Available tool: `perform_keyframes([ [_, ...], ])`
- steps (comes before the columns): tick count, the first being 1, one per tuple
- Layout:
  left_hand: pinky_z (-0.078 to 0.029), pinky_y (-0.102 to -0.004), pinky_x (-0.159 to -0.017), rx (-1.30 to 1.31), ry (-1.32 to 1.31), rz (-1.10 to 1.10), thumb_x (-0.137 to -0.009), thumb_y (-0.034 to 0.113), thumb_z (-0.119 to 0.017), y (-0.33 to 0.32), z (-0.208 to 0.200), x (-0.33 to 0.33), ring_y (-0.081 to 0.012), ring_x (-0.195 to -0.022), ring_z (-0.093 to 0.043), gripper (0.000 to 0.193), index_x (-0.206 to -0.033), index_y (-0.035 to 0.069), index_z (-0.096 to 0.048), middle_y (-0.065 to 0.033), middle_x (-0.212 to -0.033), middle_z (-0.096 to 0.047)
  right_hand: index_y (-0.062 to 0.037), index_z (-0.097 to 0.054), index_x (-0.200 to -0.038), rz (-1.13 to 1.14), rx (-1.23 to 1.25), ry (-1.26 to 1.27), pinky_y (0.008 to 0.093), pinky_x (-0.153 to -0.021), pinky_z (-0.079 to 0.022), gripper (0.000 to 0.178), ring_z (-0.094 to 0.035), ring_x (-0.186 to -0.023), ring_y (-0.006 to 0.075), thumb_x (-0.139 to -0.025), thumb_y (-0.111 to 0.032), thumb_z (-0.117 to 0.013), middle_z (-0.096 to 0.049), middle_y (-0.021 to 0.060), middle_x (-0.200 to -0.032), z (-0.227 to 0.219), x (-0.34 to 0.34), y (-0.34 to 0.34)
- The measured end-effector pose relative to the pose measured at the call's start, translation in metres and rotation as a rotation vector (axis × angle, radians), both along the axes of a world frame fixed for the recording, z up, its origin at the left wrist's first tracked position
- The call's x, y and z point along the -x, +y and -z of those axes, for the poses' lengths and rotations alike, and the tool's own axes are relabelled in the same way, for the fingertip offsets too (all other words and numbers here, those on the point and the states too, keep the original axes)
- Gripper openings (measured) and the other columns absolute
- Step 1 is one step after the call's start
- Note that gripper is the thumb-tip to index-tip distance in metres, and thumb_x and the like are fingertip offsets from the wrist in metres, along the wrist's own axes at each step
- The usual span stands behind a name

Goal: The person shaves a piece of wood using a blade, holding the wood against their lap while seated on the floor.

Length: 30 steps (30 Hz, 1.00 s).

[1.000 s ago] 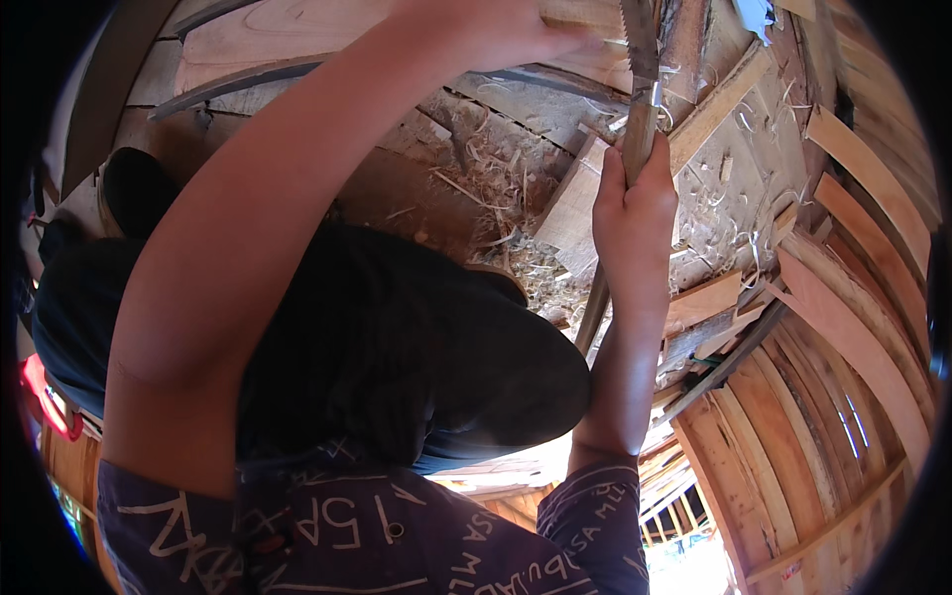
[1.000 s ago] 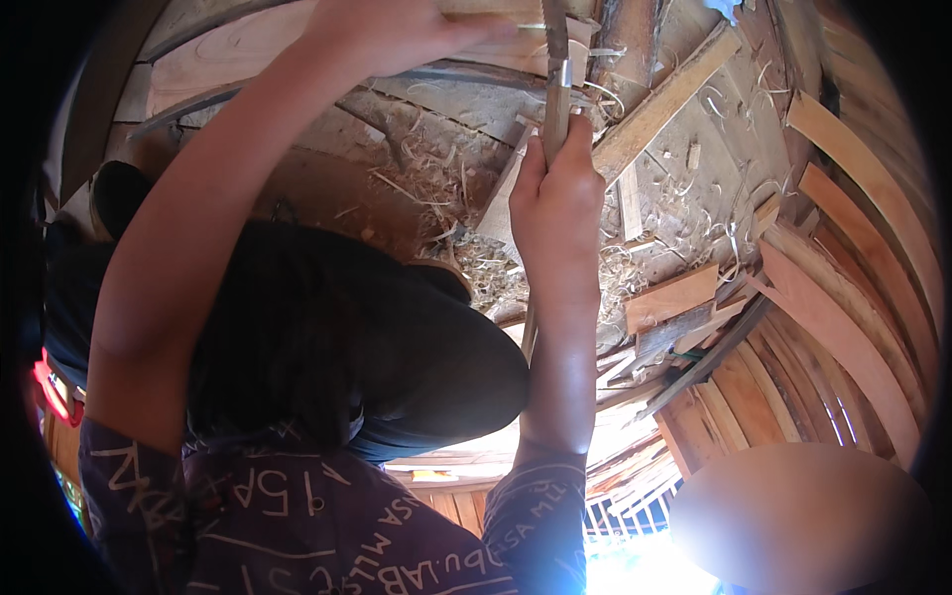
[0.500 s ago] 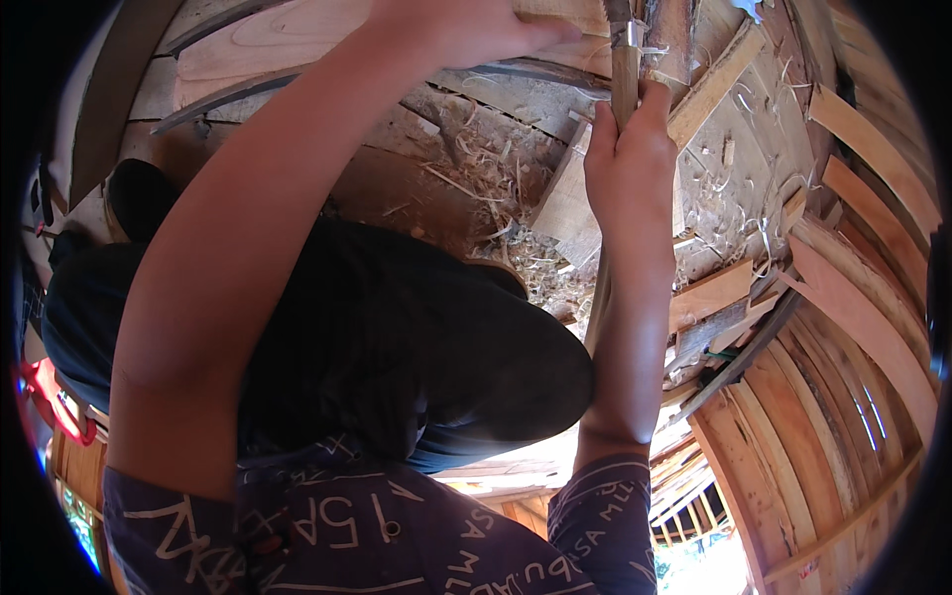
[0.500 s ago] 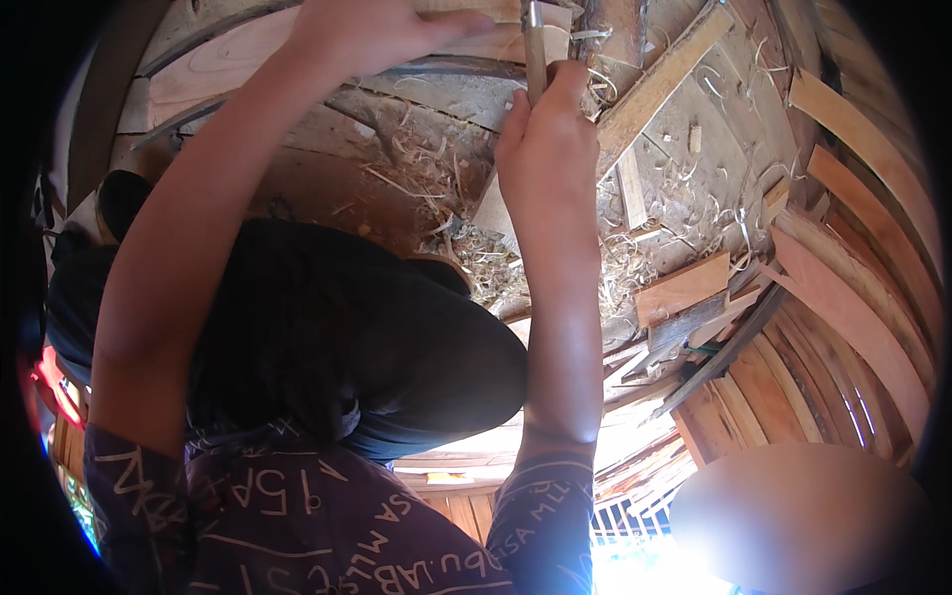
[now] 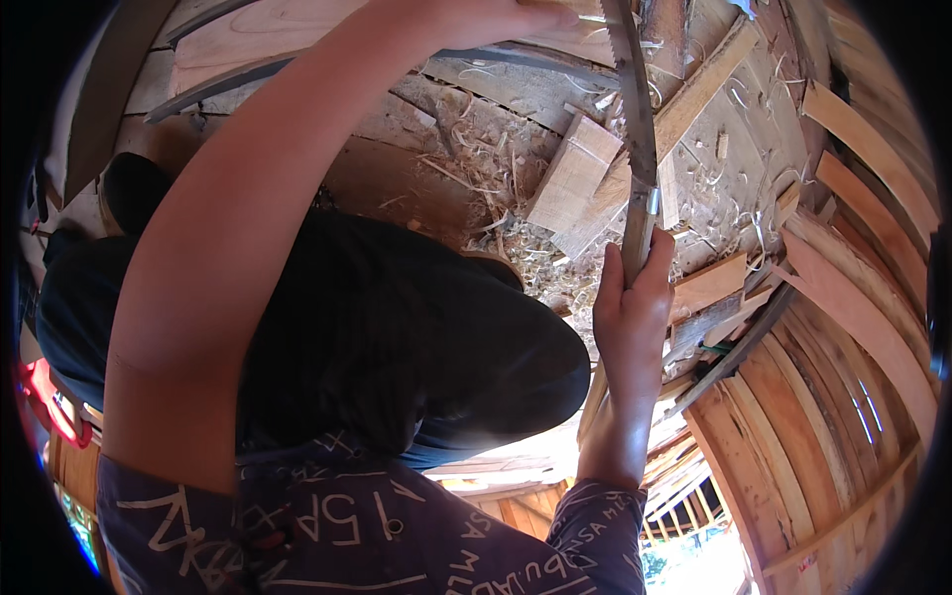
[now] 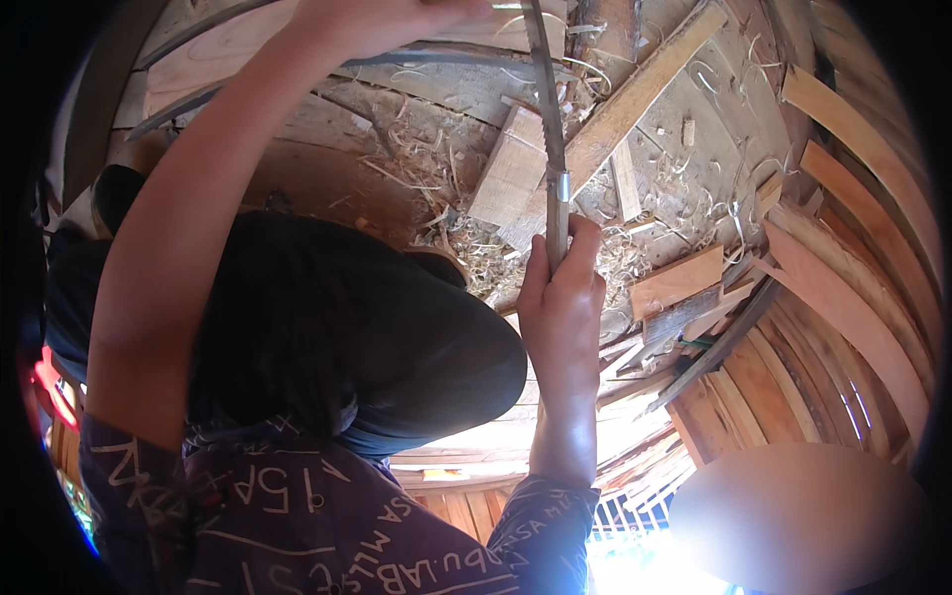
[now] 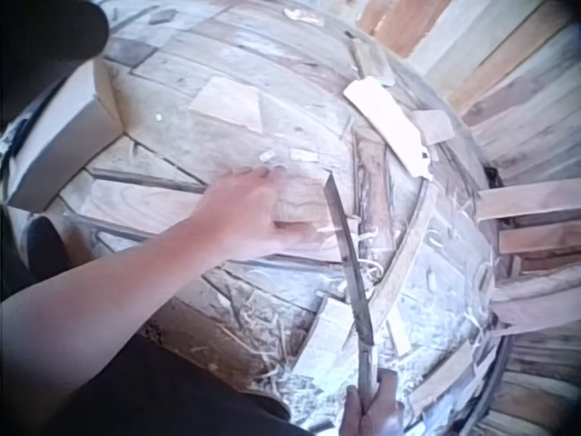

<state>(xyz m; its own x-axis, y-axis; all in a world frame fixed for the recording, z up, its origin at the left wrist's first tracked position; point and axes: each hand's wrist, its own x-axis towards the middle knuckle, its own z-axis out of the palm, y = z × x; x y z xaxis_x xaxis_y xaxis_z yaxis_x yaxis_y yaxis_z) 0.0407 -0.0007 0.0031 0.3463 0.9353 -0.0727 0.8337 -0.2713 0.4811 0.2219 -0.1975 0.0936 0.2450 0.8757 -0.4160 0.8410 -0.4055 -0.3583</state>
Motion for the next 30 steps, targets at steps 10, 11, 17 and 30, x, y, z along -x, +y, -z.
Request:
perform_keyframes([
  [10, -0.044, -0.0452, -0.098, -0.024, 0.027, -0.037, -0.079, 0.059, -0.063, -0.005, -0.003, -0.001, -0.0354, -0.111, -0.060, 0.077, -0.119, -0.006, -0.056, -0.0236, -0.115, -0.064, -0.0022, -0.041, -0.118, -0.147, -0.181, 0.000, 0.0554, -0.057, -0.048, 0.026, -0.063, -0.071, 0.0494, -0.095, -0.009, -0.052, -0.063, 0.0288, -0.076, 0.046, 0.013, 0.087],
  [11, -0.044, -0.0451, -0.098, 0.018, 0.034, -0.051, -0.079, 0.058, -0.063, -0.002, -0.005, -0.001, -0.0355, -0.111, -0.060, 0.077, -0.119, -0.007, -0.055, -0.0237, -0.115, -0.064, -0.0023, -0.041, -0.118, -0.148, -0.189, -0.007, 0.0552, -0.058, -0.048, 0.027, -0.063, -0.072, 0.0495, -0.095, -0.009, -0.052, -0.063, 0.0287, -0.076, 0.048, 0.014, 0.091],
  [17, -0.044, -0.0449, -0.098, 0.067, 0.032, -0.064, -0.080, 0.057, -0.063, -0.001, -0.002, 0.003, -0.0353, -0.109, -0.062, 0.078, -0.119, -0.009, -0.055, -0.0253, -0.115, -0.064, -0.0023, -0.041, -0.118, -0.080, -0.092, -0.038, 0.0535, -0.059, -0.047, 0.026, -0.064, -0.074, 0.0480, -0.095, -0.009, -0.052, -0.063, 0.0259, -0.073, 0.036, 0.011, 0.059],
  [30, -0.044, -0.0457, -0.097, 0.202, -0.015, -0.004, -0.077, 0.058, -0.065, 0.009, -0.016, 0.006, -0.0338, -0.109, -0.061, 0.074, -0.117, -0.003, -0.058, -0.0224, -0.112, -0.065, -0.0043, -0.042, -0.117, -0.053, -0.055, -0.026, 0.0526, -0.058, -0.045, 0.024, -0.064, -0.074, 0.0474, -0.097, -0.010, -0.052, -0.063, 0.0249, -0.075, 0.004, 0.001, 0.010],
])
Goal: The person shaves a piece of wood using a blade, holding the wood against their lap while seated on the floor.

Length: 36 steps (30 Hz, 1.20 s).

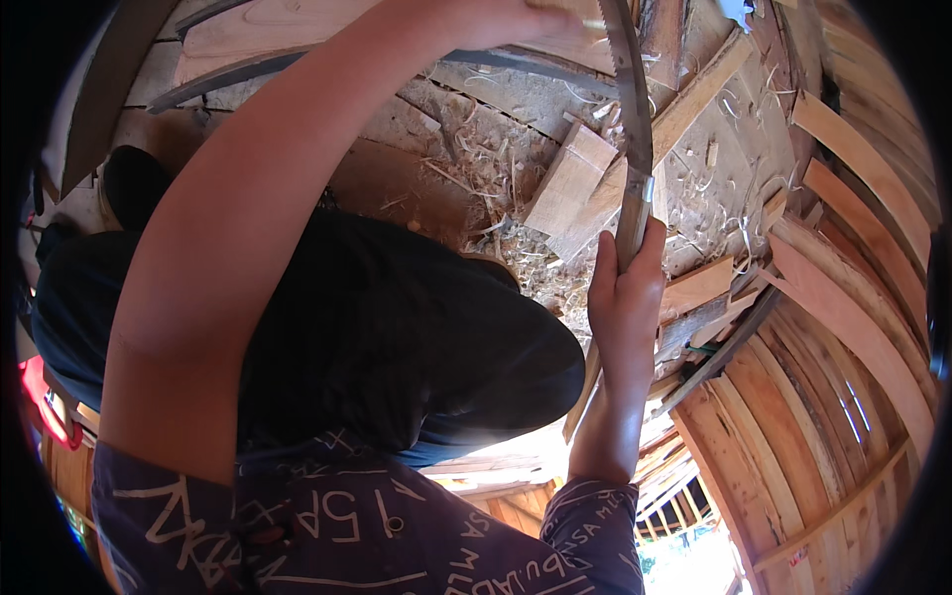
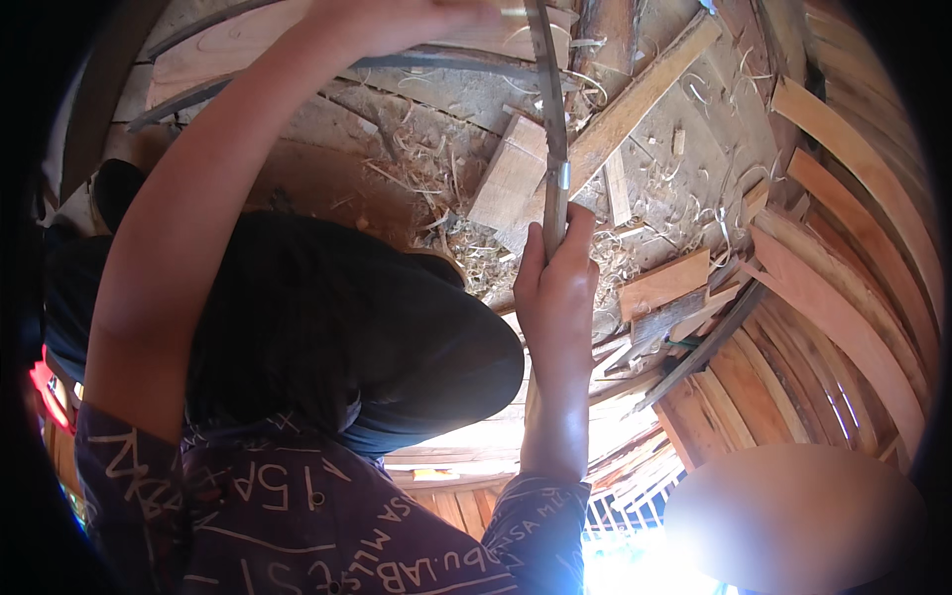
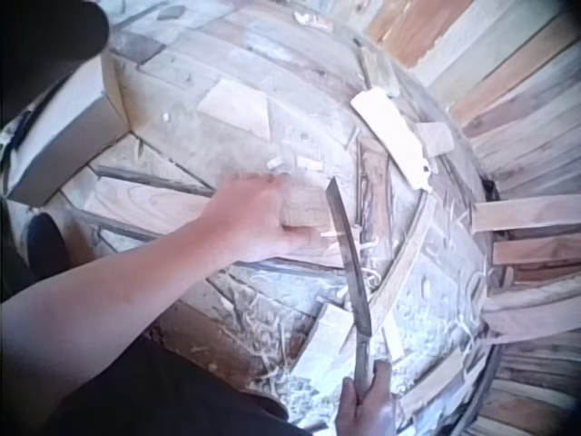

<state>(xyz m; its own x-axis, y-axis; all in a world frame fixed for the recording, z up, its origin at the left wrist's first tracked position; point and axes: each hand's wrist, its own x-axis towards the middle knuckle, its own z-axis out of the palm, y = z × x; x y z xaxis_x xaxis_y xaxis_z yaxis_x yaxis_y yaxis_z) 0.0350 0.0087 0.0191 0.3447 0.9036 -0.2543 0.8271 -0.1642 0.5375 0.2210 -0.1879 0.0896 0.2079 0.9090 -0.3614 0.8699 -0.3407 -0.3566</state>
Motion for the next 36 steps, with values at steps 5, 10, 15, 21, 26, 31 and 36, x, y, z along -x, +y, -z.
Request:
perform_keyframes([
  [5, -0.043, -0.0470, -0.097, -0.274, 0.044, -0.027, -0.077, 0.060, -0.064, -0.010, 0.027, -0.001, -0.0343, -0.108, -0.061, 0.076, -0.118, -0.004, -0.058, -0.0218, -0.110, -0.065, -0.0024, -0.042, -0.115, -0.041, -0.045, 0.001, 0.0550, -0.062, -0.047, 0.023, -0.063, -0.077, 0.0494, -0.095, -0.009, -0.052, -0.063, 0.0280, -0.079, 0.027, 0.014, 0.057],
  [10, -0.043, -0.0476, -0.097, -0.170, 0.107, -0.017, -0.078, 0.062, -0.061, -0.008, 0.009, -0.002, -0.0343, -0.106, -0.063, 0.079, -0.118, -0.006, -0.057, -0.0223, -0.111, -0.066, -0.0018, -0.042, -0.114, -0.086, -0.118, 0.030, 0.0551, -0.061, -0.048, 0.024, -0.063, -0.076, 0.0488, -0.094, -0.008, -0.053, -0.063, 0.0285, -0.078, 0.045, 0.015, 0.079],
  [15, -0.043, -0.0468, -0.097, -0.123, 0.073, -0.032, -0.079, 0.062, -0.060, -0.005, 0.016, 0.000, -0.0342, -0.106, -0.064, 0.080, -0.119, -0.008, -0.056, -0.0244, -0.111, -0.066, -0.0019, -0.042, -0.115, -0.030, -0.026, -0.033, 0.0513, -0.058, -0.047, 0.024, -0.064, -0.071, 0.0463, -0.095, -0.008, -0.053, -0.063, 0.0265, -0.075, 0.023, 0.009, 0.034],
  [21, -0.043, -0.0472, -0.097, -0.014, -0.033, -0.003, -0.079, 0.061, -0.062, 0.001, 0.009, 0.002, -0.0352, -0.105, -0.063, 0.080, -0.119, -0.008, -0.056, -0.0250, -0.110, -0.066, -0.0030, -0.043, -0.114, 0.060, 0.059, -0.031, 0.0473, -0.053, -0.044, 0.022, -0.064, -0.064, 0.0424, -0.096, -0.009, -0.053, -0.060, 0.0221, -0.068, -0.017, 0.002, -0.026],
  [26, -0.043, -0.0463, -0.097, -0.150, 0.039, 0.015, -0.078, 0.060, -0.063, -0.006, 0.011, 0.000, -0.0356, -0.107, -0.061, 0.078, -0.117, -0.007, -0.057, -0.0241, -0.112, -0.064, -0.0025, -0.043, -0.115, 0.031, 0.050, -0.003, 0.0495, -0.055, -0.045, 0.023, -0.065, -0.069, 0.0444, -0.096, -0.010, -0.052, -0.062, 0.0243, -0.072, -0.011, -0.001, -0.011],
  [31, -0.043, -0.0468, -0.097, -0.204, 0.017, 0.002, -0.077, 0.060, -0.064, -0.006, 0.026, -0.003, -0.0357, -0.109, -0.060, 0.077, -0.117, -0.005, -0.058, -0.0228, -0.113, -0.064, -0.0015, -0.043, -0.117, -0.011, 0.002, -0.005, 0.0529, -0.062, -0.047, 0.025, -0.064, -0.078, 0.0474, -0.095, -0.010, -0.053, -0.064, 0.0276, -0.080, 0.026, 0.005, 0.055],
  [36, -0.042, -0.0491, -0.099, -0.209, -0.009, -0.016, -0.078, 0.061, -0.063, -0.010, 0.020, 0.002, -0.0350, -0.110, -0.060, 0.077, -0.117, -0.005, -0.058, -0.0224, -0.114, -0.064, -0.0005, -0.042, -0.118, -0.082, -0.074, 0.003, 0.0516, -0.065, -0.049, 0.028, -0.064, -0.080, 0.0474, -0.094, -0.009, -0.053, -0.064, 0.0289, -0.084, 0.044, 0.014, 0.089],
])
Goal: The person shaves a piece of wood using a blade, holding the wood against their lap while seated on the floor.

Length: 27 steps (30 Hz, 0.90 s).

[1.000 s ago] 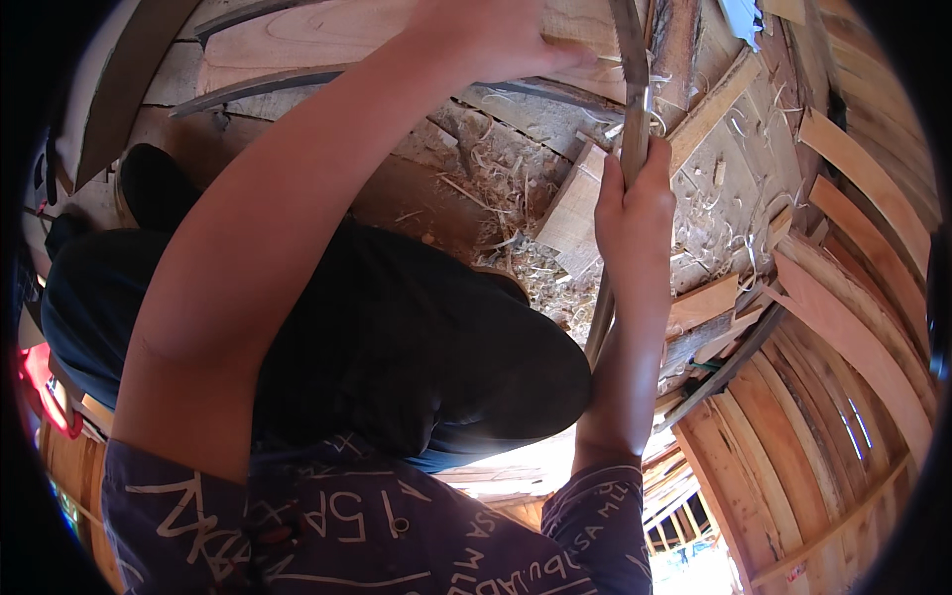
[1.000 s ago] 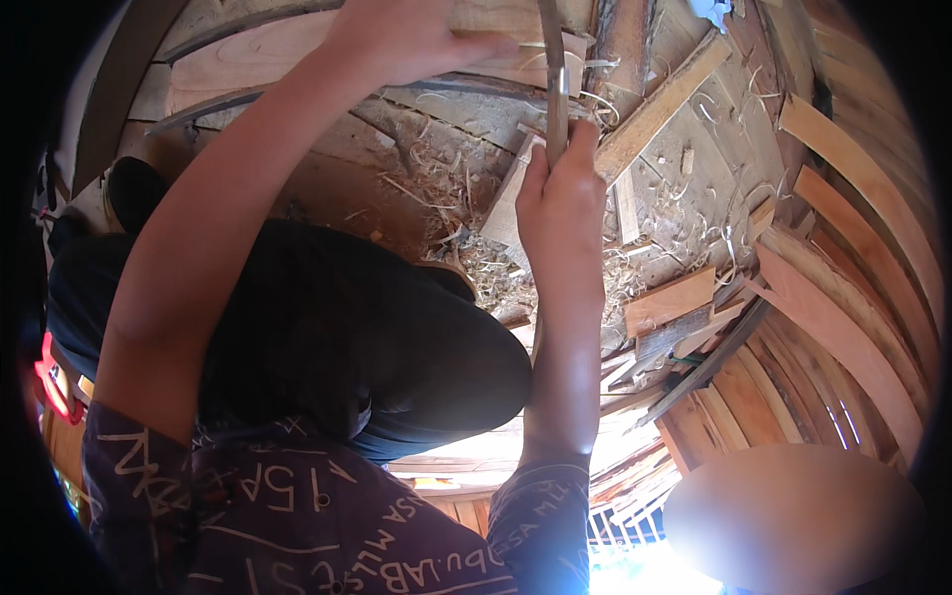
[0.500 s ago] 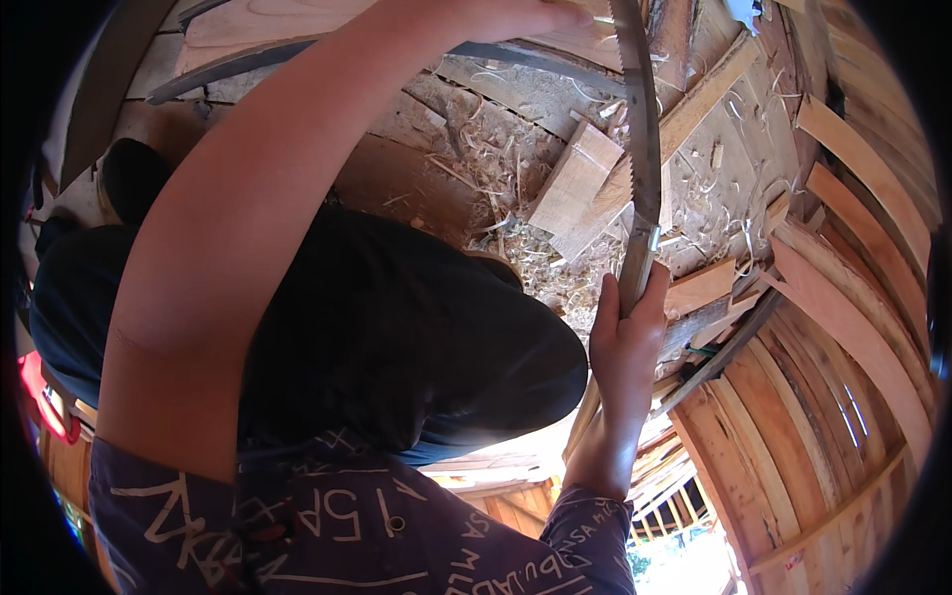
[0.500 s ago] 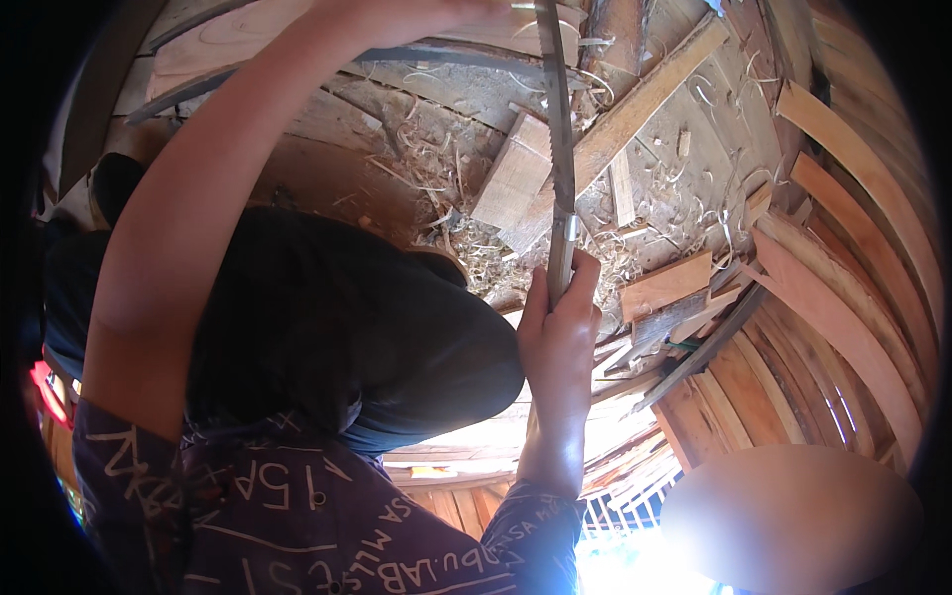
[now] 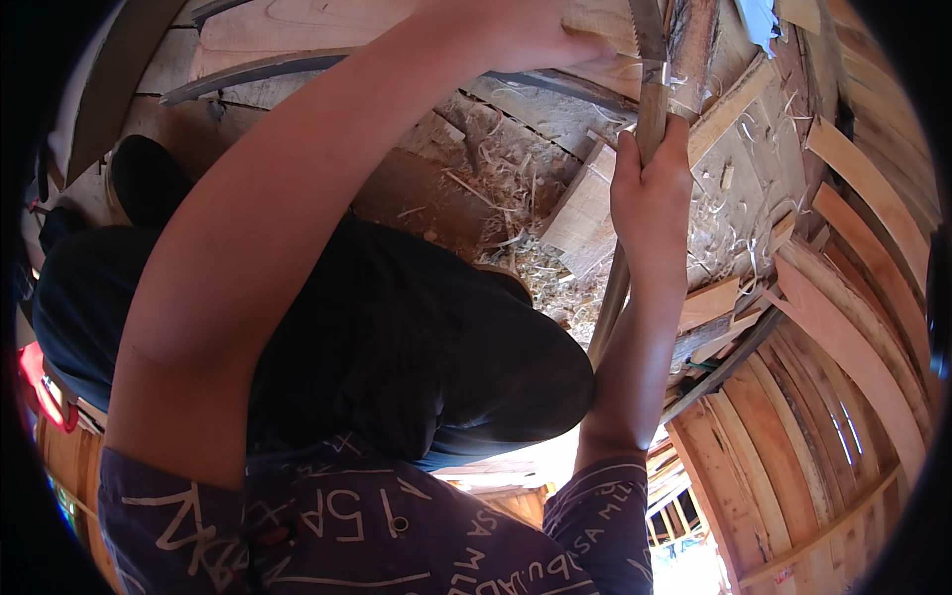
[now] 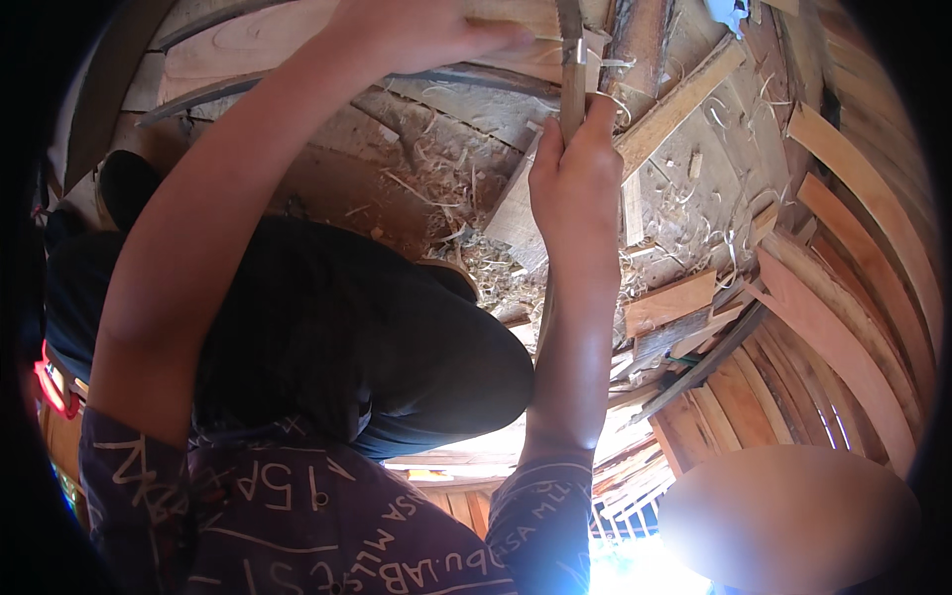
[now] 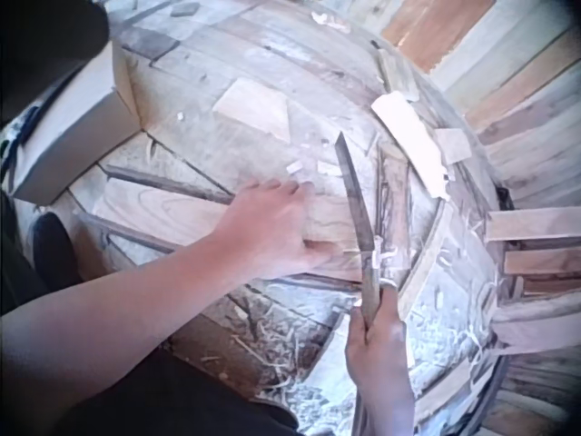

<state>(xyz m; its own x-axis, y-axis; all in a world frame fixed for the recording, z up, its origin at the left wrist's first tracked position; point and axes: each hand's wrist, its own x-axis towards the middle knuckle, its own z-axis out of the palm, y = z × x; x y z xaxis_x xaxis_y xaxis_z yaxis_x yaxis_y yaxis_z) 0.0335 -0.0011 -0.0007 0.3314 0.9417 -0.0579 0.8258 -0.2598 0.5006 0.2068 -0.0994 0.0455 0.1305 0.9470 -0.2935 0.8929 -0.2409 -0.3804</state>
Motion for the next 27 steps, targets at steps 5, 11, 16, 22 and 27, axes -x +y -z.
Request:
perform_keyframes([
  [5, -0.041, -0.0498, -0.100, 0.129, 0.064, -0.006, -0.078, 0.062, -0.061, 0.004, -0.008, 0.000, -0.0345, -0.111, -0.060, 0.077, -0.118, -0.004, -0.058, -0.0224, -0.115, -0.064, -0.0003, -0.042, -0.119, 0.074, 0.059, -0.003, 0.0507, -0.063, -0.048, 0.029, -0.065, -0.078, 0.0466, -0.094, -0.010, -0.054, -0.064, 0.0279, -0.083, -0.015, -0.002, -0.035],
  [11, -0.041, -0.0481, -0.099, 0.025, 0.074, -0.001, -0.079, 0.061, -0.061, 0.002, -0.009, -0.003, -0.0350, -0.111, -0.060, 0.077, -0.119, -0.004, -0.057, -0.0229, -0.115, -0.064, -0.0007, -0.043, -0.118, 0.209, 0.157, -0.014, 0.0501, -0.061, -0.045, 0.028, -0.064, -0.075, 0.0453, -0.095, -0.010, -0.054, -0.062, 0.0260, -0.078, -0.050, -0.002, -0.092],
  [16, -0.043, -0.0458, -0.098, 0.077, 0.061, 0.007, -0.079, 0.061, -0.062, 0.005, -0.006, 0.001, -0.0346, -0.110, -0.061, 0.077, -0.119, -0.004, -0.057, -0.0222, -0.113, -0.065, -0.0008, -0.043, -0.118, 0.151, 0.129, -0.021, 0.0506, -0.061, -0.045, 0.026, -0.064, -0.073, 0.0467, -0.095, -0.010, -0.053, -0.062, 0.0256, -0.076, -0.047, -0.006, -0.087],
  [22, -0.045, -0.0456, -0.095, -0.031, 0.025, 0.031, -0.078, 0.059, -0.063, -0.001, -0.002, -0.001, -0.0345, -0.105, -0.063, 0.076, -0.117, -0.005, -0.057, -0.0228, -0.109, -0.066, -0.0018, -0.043, -0.117, 0.052, 0.041, -0.019, 0.0521, -0.062, -0.047, 0.025, -0.063, -0.076, 0.0485, -0.095, -0.008, -0.052, -0.064, 0.0282, -0.080, -0.012, -0.001, -0.018],
  [27, -0.045, -0.0452, -0.095, 0.044, 0.013, -0.027, -0.078, 0.058, -0.063, 0.001, -0.004, -0.002, -0.0358, -0.101, -0.064, 0.076, -0.115, -0.008, -0.057, -0.0230, -0.107, -0.067, -0.0013, -0.043, -0.117, 0.030, 0.021, -0.013, 0.0514, -0.062, -0.048, 0.026, -0.064, -0.074, 0.0473, -0.094, -0.009, -0.053, -0.064, 0.0279, -0.080, -0.007, -0.002, -0.016],
])
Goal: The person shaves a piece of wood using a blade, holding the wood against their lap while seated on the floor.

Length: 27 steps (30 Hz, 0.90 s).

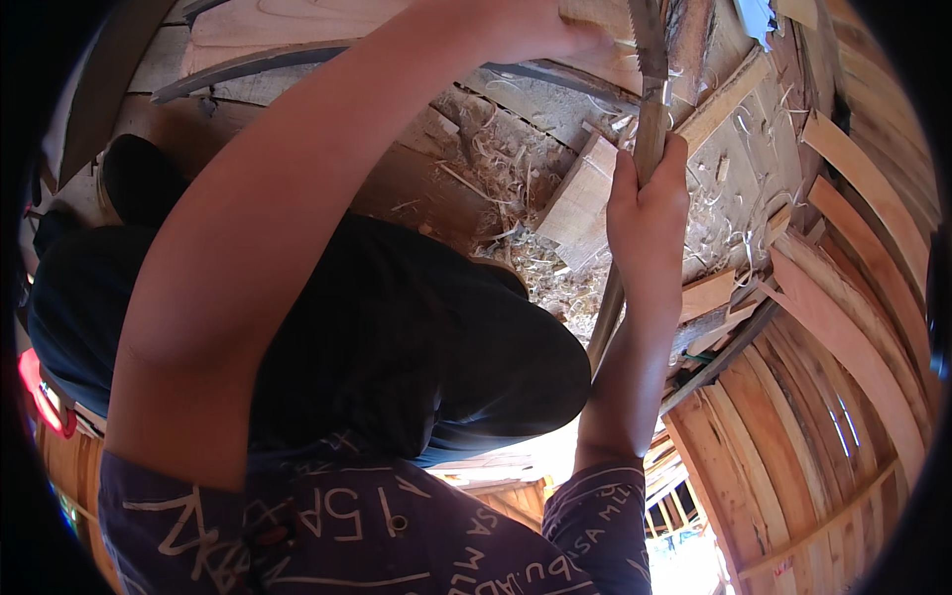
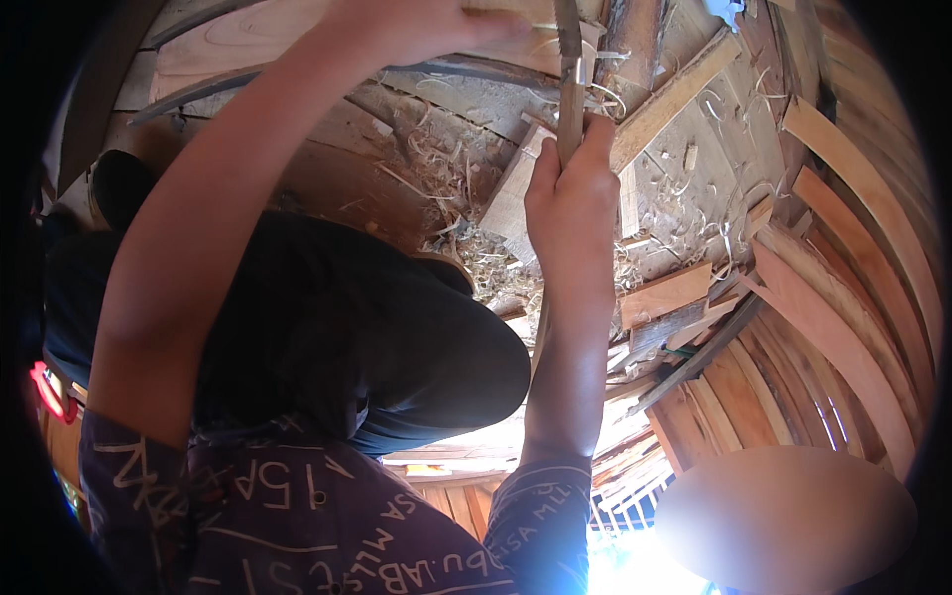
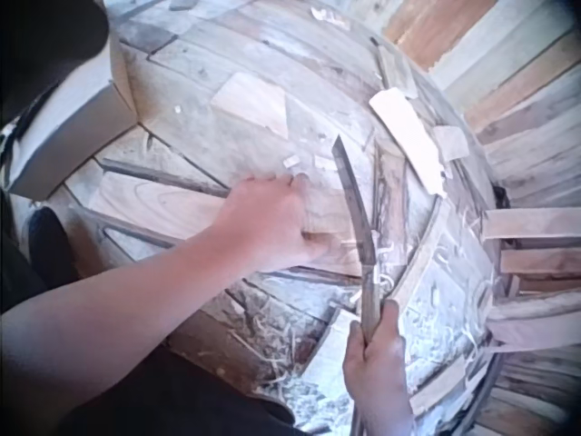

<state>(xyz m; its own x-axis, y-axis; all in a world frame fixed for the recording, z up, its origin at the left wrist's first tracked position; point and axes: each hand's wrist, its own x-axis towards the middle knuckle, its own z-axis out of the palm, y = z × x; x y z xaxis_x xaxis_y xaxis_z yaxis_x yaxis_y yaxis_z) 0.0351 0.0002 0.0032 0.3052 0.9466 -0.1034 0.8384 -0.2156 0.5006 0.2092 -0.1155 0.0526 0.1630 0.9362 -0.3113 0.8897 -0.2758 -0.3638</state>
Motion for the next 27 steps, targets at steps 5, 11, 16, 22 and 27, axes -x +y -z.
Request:
perform_keyframes([
  [5, -0.046, -0.0434, -0.095, -0.040, 0.079, -0.024, -0.078, 0.058, -0.063, 0.002, -0.001, 0.007, -0.0354, -0.102, -0.064, 0.076, -0.117, -0.008, -0.057, -0.0231, -0.108, -0.067, -0.0020, -0.043, -0.119, 0.104, 0.095, 0.012, 0.0475, -0.058, -0.047, 0.027, -0.066, -0.071, 0.0439, -0.095, -0.011, -0.054, -0.062, 0.0238, -0.073, -0.030, -0.001, -0.055],
  [11, -0.047, -0.0443, -0.093, 0.099, 0.010, 0.059, -0.079, 0.058, -0.062, 0.005, 0.000, -0.010, -0.0349, -0.103, -0.064, 0.076, -0.117, -0.007, -0.057, -0.0242, -0.107, -0.067, -0.0023, -0.042, -0.119, 0.104, 0.102, -0.021, 0.0480, -0.057, -0.046, 0.027, -0.065, -0.068, 0.0435, -0.096, -0.012, -0.053, -0.062, 0.0230, -0.073, -0.045, -0.013, -0.089],
  [16, -0.047, -0.0454, -0.093, 0.135, 0.041, 0.037, -0.079, 0.059, -0.062, 0.009, -0.014, 0.009, -0.0360, -0.103, -0.064, 0.076, -0.118, -0.007, -0.056, -0.0245, -0.107, -0.067, -0.0016, -0.042, -0.119, 0.078, 0.103, 0.061, 0.0511, -0.064, -0.046, 0.027, -0.065, -0.079, 0.0467, -0.095, -0.010, -0.053, -0.063, 0.0259, -0.080, -0.031, -0.002, -0.045],
  [22, -0.044, -0.0477, -0.096, -0.087, 0.044, 0.027, -0.080, 0.059, -0.061, 0.000, 0.007, -0.008, -0.0359, -0.104, -0.064, 0.076, -0.117, -0.007, -0.057, -0.0237, -0.109, -0.066, -0.0006, -0.043, -0.118, -0.002, -0.018, 0.006, 0.0536, -0.062, -0.048, 0.028, -0.063, -0.077, 0.0490, -0.093, -0.009, -0.053, -0.063, 0.0300, -0.081, 0.003, -0.007, -0.009],
  [27, -0.043, -0.0478, -0.097, 0.068, 0.099, 0.008, -0.080, 0.060, -0.060, 0.007, -0.010, 0.007, -0.0354, -0.106, -0.063, 0.078, -0.119, -0.007, -0.056, -0.0233, -0.111, -0.066, -0.0013, -0.043, -0.118, -0.006, 0.029, 0.016, 0.0517, -0.060, -0.047, 0.026, -0.064, -0.073, 0.0470, -0.095, -0.009, -0.052, -0.063, 0.0271, -0.076, -0.023, -0.003, -0.035],
])
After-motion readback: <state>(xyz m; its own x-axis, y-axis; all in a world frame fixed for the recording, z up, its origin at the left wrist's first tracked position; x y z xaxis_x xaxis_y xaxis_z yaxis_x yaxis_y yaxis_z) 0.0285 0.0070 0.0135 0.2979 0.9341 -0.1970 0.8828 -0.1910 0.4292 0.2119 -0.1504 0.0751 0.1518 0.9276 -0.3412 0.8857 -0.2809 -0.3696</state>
